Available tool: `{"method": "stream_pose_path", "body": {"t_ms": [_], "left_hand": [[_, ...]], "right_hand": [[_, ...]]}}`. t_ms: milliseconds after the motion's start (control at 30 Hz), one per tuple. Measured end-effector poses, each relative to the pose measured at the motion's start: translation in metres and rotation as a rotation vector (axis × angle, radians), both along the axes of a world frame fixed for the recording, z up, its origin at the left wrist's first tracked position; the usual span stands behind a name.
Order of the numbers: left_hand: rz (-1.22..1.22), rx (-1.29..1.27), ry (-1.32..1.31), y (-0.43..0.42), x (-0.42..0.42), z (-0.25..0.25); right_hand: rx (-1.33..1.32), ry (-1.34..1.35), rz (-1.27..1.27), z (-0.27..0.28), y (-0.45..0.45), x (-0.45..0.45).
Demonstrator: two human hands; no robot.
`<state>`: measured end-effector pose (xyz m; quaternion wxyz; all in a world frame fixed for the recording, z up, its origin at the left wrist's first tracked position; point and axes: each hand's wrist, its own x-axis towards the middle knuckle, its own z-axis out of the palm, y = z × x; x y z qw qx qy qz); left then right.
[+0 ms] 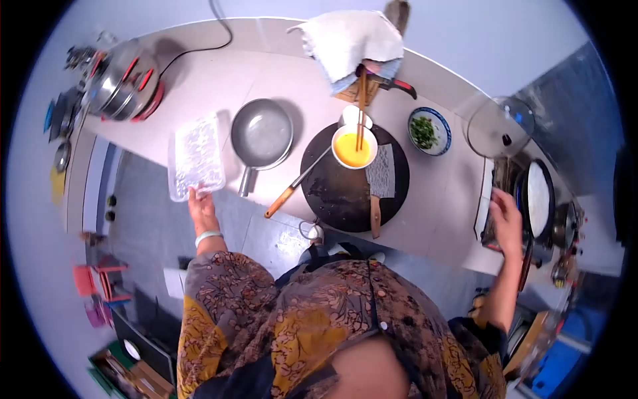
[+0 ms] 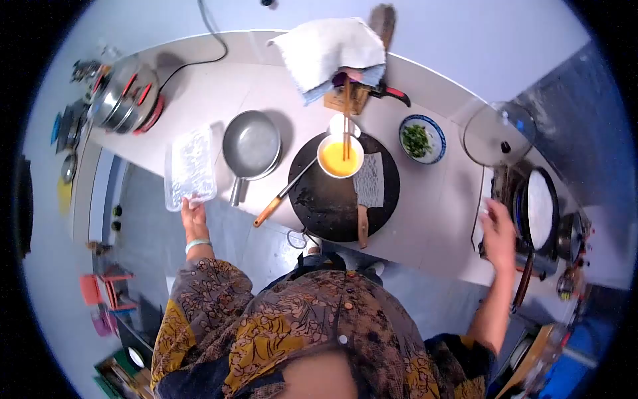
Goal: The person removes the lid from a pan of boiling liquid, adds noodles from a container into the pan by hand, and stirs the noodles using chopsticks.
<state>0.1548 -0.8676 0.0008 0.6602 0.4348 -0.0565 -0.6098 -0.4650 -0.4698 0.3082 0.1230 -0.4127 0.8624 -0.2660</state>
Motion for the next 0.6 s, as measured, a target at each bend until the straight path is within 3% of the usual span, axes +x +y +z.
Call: {"method": "stream_pose_path", "body": {"t_ms": [100, 200, 333, 400, 467, 600], "left_hand": [[-0.013, 0.059, -0.061, -0.021, -0.001, -0.012], [-0.047, 0.091, -0.118, -0.033, -0.014, -0.002], [-0.082, 0.127, -0.136, -0.038, -0.026, 0.002], [-0.118, 0.158, -0.132, -0.041, -0.023, -0.007], [-0.151, 0.196, -0.178, -0.036, -0.029, 0.000], [-0.331, 0.373, -0.416, -0.030, -0.021, 0.002]], "right_hand": [[-0.066, -0.311, 0.058, -0.051, -0.067, 0.025], [-0.201, -0.414, 0.174, -0.089, -0.145, 0.044], [-0.208, -0.562, 0.125, -0.113, -0.246, 0.056], [-0.279, -0.561, 0.100, -0.134, -0.285, 0.058], [-0.371, -0.365, 0.064, -0.161, -0.317, 0.058], [-0.128, -0.408, 0.148, -0.163, -0.361, 0.053]]}}
